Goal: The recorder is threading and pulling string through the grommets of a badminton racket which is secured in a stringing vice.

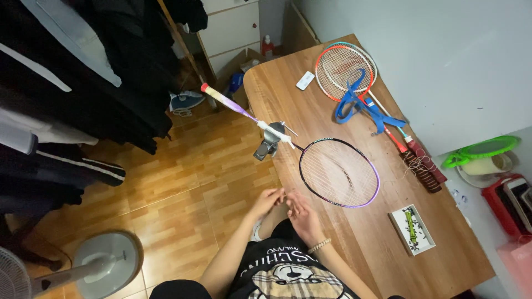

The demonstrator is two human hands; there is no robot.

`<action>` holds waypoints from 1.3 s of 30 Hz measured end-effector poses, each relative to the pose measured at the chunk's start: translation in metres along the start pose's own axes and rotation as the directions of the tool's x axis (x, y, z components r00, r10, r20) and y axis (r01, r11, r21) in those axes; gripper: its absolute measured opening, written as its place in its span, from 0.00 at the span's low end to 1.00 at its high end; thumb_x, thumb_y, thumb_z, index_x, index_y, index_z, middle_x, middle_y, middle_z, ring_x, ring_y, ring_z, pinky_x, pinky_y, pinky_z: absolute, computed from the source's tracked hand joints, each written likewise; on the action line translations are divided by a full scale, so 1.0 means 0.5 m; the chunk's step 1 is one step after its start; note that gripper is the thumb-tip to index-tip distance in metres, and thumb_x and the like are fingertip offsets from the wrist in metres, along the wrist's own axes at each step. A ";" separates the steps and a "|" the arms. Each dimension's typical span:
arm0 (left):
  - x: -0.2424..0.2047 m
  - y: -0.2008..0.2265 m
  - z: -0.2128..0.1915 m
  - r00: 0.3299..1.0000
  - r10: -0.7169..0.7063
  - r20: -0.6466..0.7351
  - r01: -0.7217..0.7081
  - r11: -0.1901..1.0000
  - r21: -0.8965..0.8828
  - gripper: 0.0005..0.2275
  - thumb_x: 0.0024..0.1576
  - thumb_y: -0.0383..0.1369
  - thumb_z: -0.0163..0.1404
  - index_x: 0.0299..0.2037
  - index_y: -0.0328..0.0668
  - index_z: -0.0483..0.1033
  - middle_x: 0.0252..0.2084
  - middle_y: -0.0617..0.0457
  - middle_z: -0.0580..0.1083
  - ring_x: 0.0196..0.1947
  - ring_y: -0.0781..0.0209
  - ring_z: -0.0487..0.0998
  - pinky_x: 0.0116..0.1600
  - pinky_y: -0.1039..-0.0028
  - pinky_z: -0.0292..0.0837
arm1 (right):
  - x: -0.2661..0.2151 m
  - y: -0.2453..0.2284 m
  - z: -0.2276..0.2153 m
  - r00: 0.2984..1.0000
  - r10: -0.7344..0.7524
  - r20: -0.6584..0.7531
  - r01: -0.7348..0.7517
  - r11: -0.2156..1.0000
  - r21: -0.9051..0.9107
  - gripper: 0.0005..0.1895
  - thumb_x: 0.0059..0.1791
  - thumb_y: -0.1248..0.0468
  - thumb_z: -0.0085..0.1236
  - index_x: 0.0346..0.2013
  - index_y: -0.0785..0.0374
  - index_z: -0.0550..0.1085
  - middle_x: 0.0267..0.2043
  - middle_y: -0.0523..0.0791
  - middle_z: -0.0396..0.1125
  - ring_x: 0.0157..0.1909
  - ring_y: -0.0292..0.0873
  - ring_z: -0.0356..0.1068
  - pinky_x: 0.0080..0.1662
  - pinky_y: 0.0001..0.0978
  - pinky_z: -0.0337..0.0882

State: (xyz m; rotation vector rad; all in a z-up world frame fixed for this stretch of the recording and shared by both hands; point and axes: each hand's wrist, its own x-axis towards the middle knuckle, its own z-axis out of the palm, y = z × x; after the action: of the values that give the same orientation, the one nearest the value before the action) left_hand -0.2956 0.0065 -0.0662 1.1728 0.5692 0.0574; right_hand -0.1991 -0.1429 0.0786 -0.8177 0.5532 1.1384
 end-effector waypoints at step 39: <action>-0.186 0.062 -0.385 0.690 -0.087 -0.718 -0.321 0.853 -0.412 0.06 0.66 0.32 0.42 0.39 0.43 0.71 0.26 0.58 0.61 0.26 0.64 0.61 0.37 0.69 0.66 | 0.043 0.023 0.013 0.974 -0.042 0.225 0.113 0.943 -0.313 0.19 0.57 0.53 0.40 0.59 0.57 0.67 0.25 0.40 0.59 0.24 0.34 0.53 0.29 0.25 0.55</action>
State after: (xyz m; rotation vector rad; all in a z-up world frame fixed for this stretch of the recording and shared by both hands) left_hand -0.4543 0.1523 -0.0535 0.6123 1.0937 0.7844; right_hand -0.2028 -0.1234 0.0631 -0.9738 0.1513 1.2442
